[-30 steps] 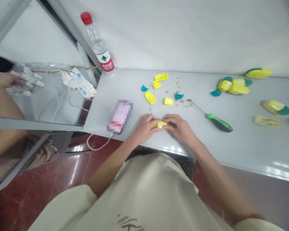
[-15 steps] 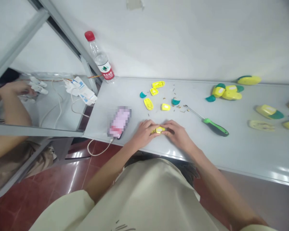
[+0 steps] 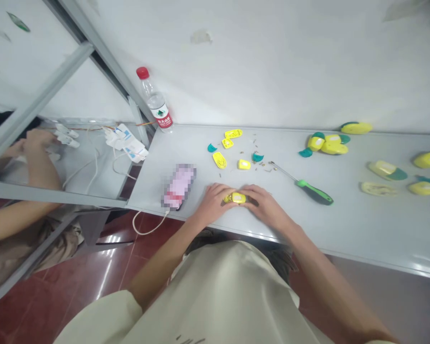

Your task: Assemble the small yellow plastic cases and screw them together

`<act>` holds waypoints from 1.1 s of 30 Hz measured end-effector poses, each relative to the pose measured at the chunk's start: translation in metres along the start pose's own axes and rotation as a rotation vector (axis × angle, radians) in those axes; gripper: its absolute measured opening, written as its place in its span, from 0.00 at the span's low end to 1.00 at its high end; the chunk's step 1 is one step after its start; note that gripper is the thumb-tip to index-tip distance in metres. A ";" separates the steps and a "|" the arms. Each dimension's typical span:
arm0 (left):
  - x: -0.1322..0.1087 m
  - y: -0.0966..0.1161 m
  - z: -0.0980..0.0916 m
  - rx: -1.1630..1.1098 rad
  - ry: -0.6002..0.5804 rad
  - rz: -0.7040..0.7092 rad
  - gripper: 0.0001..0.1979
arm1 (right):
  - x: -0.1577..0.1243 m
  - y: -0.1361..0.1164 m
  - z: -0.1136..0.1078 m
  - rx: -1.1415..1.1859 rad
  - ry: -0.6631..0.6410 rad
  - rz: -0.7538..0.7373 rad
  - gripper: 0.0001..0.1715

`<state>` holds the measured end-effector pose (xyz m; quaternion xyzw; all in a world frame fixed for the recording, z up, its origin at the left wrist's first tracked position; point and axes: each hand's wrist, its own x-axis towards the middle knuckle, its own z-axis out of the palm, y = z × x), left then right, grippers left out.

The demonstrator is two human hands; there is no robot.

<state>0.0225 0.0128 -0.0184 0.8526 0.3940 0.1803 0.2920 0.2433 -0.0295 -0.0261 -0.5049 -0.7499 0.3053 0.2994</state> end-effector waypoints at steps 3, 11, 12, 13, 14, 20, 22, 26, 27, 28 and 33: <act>0.000 0.001 0.002 -0.002 0.010 0.016 0.20 | -0.005 0.001 0.000 -0.014 0.028 0.015 0.20; -0.002 -0.006 -0.002 0.037 0.001 -0.028 0.24 | -0.016 -0.001 -0.007 -0.026 0.086 0.113 0.20; -0.003 -0.007 -0.003 0.040 0.007 -0.035 0.24 | -0.016 -0.001 -0.007 -0.030 0.084 0.117 0.21; -0.003 -0.007 -0.004 0.040 0.013 -0.038 0.23 | -0.016 -0.001 -0.008 -0.035 0.081 0.120 0.21; -0.003 -0.007 -0.004 0.041 0.018 -0.040 0.23 | -0.016 -0.001 -0.008 -0.040 0.076 0.118 0.22; -0.005 -0.009 -0.004 0.044 0.039 -0.045 0.22 | -0.016 -0.001 -0.007 -0.106 0.067 0.108 0.24; -0.006 -0.009 -0.003 0.040 0.044 -0.041 0.22 | -0.018 -0.005 -0.009 -0.111 0.059 0.115 0.26; -0.006 -0.006 -0.002 0.032 0.044 -0.043 0.23 | -0.021 -0.008 -0.027 -0.109 0.093 0.136 0.27; -0.005 -0.005 -0.002 0.031 0.038 -0.040 0.23 | -0.021 -0.006 -0.033 -0.123 0.127 0.148 0.26; -0.004 -0.004 -0.001 0.029 0.028 -0.035 0.24 | -0.021 -0.004 -0.040 -0.145 0.172 0.160 0.23; 0.004 0.001 0.002 0.021 -0.047 0.013 0.23 | -0.024 0.013 -0.071 -0.229 0.365 0.278 0.16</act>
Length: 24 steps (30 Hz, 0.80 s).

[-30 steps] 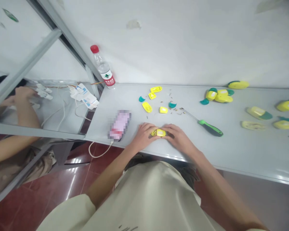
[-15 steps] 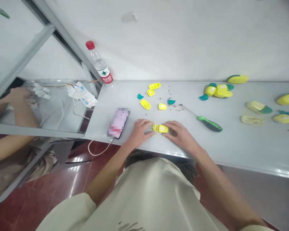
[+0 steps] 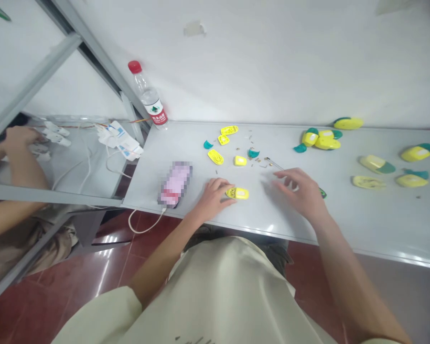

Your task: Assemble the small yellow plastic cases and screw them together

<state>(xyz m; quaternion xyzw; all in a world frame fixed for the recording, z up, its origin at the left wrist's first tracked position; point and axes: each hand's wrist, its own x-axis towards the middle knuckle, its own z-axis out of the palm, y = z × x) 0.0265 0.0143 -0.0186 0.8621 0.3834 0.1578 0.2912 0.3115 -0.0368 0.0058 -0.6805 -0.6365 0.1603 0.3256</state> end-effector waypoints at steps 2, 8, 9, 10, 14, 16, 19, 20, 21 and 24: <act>0.004 0.000 -0.001 0.005 -0.008 0.006 0.20 | 0.000 0.006 -0.003 -0.010 0.036 0.053 0.16; 0.016 -0.008 -0.016 0.033 0.019 -0.014 0.19 | -0.021 0.016 0.005 0.039 0.049 0.107 0.15; 0.019 -0.010 -0.020 0.045 0.041 -0.026 0.18 | -0.025 0.018 0.007 0.049 0.063 0.111 0.15; 0.021 -0.011 -0.024 0.051 0.068 -0.033 0.18 | -0.030 0.019 0.009 0.056 0.087 0.116 0.14; 0.028 -0.019 -0.036 0.049 0.170 -0.046 0.16 | -0.043 0.023 0.015 0.067 0.218 0.137 0.12; 0.029 -0.024 -0.038 0.063 0.213 -0.072 0.15 | -0.045 0.024 0.017 0.070 0.256 0.138 0.11; 0.031 -0.030 -0.035 0.081 0.242 -0.109 0.14 | -0.045 0.024 0.019 0.084 0.267 0.139 0.11; 0.032 -0.032 -0.034 0.085 0.241 -0.111 0.14 | -0.045 0.024 0.019 0.090 0.268 0.140 0.11; 0.034 -0.033 -0.034 0.088 0.244 -0.101 0.14 | -0.044 0.024 0.019 0.094 0.270 0.144 0.11; 0.045 -0.035 -0.038 0.098 0.285 -0.095 0.14 | -0.044 0.025 0.019 0.106 0.275 0.161 0.11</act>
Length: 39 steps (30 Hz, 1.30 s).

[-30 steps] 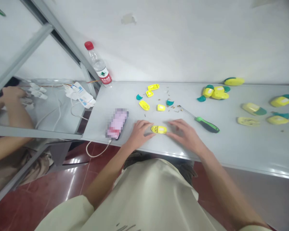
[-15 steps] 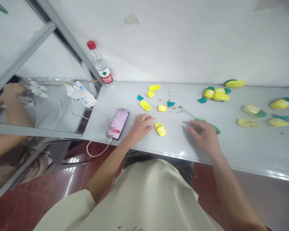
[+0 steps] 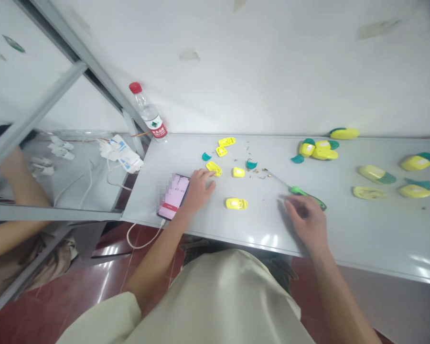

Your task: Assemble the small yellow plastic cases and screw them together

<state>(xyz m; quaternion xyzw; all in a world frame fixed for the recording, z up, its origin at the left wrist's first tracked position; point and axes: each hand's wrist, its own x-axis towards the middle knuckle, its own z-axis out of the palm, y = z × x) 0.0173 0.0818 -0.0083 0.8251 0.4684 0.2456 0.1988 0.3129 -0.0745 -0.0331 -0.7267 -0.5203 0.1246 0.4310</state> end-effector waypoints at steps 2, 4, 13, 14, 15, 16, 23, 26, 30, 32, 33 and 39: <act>0.014 0.001 -0.003 0.009 -0.005 0.001 0.13 | 0.000 0.001 0.000 0.011 0.003 0.014 0.11; 0.031 0.003 -0.006 0.023 -0.016 0.001 0.13 | 0.000 0.002 0.000 0.019 0.007 0.020 0.12; 0.129 0.031 0.028 0.155 -0.238 0.200 0.13 | 0.002 -0.003 -0.002 0.055 0.011 0.054 0.09; 0.140 0.034 0.036 0.169 -0.260 0.224 0.14 | 0.002 -0.003 -0.002 0.061 0.017 0.055 0.09; 0.151 0.036 0.043 0.180 -0.277 0.244 0.14 | 0.002 -0.003 -0.002 0.066 0.023 0.055 0.09; 0.161 0.037 0.049 0.191 -0.290 0.244 0.13 | 0.002 -0.003 -0.002 0.068 0.024 0.054 0.08; 0.188 0.028 0.074 0.210 -0.372 0.249 0.07 | 0.003 -0.002 -0.003 0.076 0.021 0.062 0.07; 0.189 0.024 0.074 0.208 -0.397 0.262 0.08 | 0.003 -0.001 -0.003 0.078 0.027 0.066 0.07; 0.186 0.022 0.066 0.207 -0.400 0.314 0.10 | 0.003 -0.001 -0.003 0.064 0.023 0.076 0.08; 0.177 0.026 0.055 0.206 -0.380 0.308 0.11 | 0.003 -0.002 -0.004 0.068 0.020 0.078 0.09; 0.170 0.030 0.048 0.192 -0.360 0.305 0.12 | 0.003 -0.003 -0.005 0.074 0.020 0.081 0.09; 0.082 0.075 0.008 -0.390 -0.464 -0.002 0.07 | 0.011 -0.038 -0.008 0.196 -0.168 0.105 0.13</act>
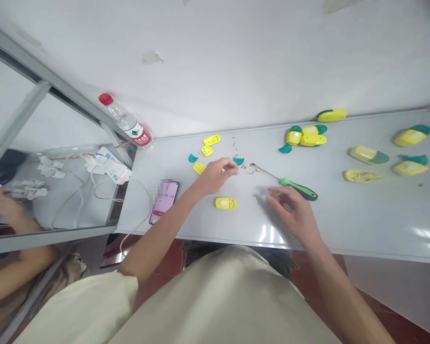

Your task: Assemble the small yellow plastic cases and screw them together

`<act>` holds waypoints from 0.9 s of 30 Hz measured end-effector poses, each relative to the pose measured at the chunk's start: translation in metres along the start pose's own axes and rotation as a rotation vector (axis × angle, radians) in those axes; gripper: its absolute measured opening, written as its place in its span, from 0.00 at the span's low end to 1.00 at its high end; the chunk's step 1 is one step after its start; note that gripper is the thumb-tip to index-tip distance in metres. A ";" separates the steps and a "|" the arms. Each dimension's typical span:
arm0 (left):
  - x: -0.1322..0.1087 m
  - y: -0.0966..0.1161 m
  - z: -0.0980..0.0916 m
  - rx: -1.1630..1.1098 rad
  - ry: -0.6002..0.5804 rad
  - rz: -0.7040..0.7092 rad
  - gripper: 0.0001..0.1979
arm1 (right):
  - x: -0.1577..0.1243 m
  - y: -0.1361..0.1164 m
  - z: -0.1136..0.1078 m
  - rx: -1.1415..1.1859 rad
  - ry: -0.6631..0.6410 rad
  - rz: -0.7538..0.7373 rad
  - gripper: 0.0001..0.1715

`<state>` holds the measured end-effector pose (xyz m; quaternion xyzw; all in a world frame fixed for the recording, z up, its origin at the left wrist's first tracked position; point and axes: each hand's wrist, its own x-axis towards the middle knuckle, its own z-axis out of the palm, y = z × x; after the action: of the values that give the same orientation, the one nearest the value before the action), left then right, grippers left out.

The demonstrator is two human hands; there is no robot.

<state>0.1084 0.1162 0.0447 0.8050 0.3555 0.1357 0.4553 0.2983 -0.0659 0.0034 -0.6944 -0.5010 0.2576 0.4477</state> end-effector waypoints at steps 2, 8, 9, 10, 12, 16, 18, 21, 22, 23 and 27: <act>-0.028 0.009 0.012 -0.161 -0.048 -0.070 0.09 | 0.003 -0.017 0.004 0.040 -0.140 -0.032 0.13; -0.065 0.011 0.027 -0.380 -0.066 -0.190 0.16 | 0.001 -0.043 0.015 0.065 -0.295 -0.089 0.13; -0.067 0.011 0.027 -0.383 -0.076 -0.199 0.16 | -0.001 -0.044 0.016 0.065 -0.299 -0.088 0.13; -0.069 0.011 0.027 -0.384 -0.084 -0.199 0.16 | -0.003 -0.045 0.017 0.065 -0.296 -0.087 0.13; -0.072 0.012 0.028 -0.379 -0.092 -0.182 0.16 | -0.005 -0.046 0.018 0.062 -0.286 -0.089 0.13; -0.077 0.015 0.030 -0.377 -0.099 -0.140 0.16 | -0.008 -0.050 0.020 0.079 -0.274 -0.105 0.11; -0.080 0.013 0.028 -0.353 -0.087 -0.128 0.17 | -0.008 -0.051 0.021 0.105 -0.270 -0.108 0.11; -0.083 0.004 0.023 -0.207 0.016 -0.090 0.19 | -0.010 -0.053 0.021 0.150 -0.261 -0.076 0.11; -0.084 -0.001 0.022 -0.133 0.056 -0.061 0.19 | -0.011 -0.053 0.020 0.168 -0.256 -0.056 0.12; -0.085 -0.006 0.021 -0.050 0.076 -0.025 0.20 | -0.012 -0.053 0.020 0.187 -0.252 -0.033 0.12; -0.091 -0.028 0.026 0.186 0.011 0.073 0.22 | -0.016 -0.052 0.017 0.274 -0.243 0.054 0.14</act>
<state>0.0452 0.0457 0.0172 0.8554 0.3396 0.1228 0.3714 0.2548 -0.0693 0.0403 -0.6040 -0.4926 0.4174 0.4672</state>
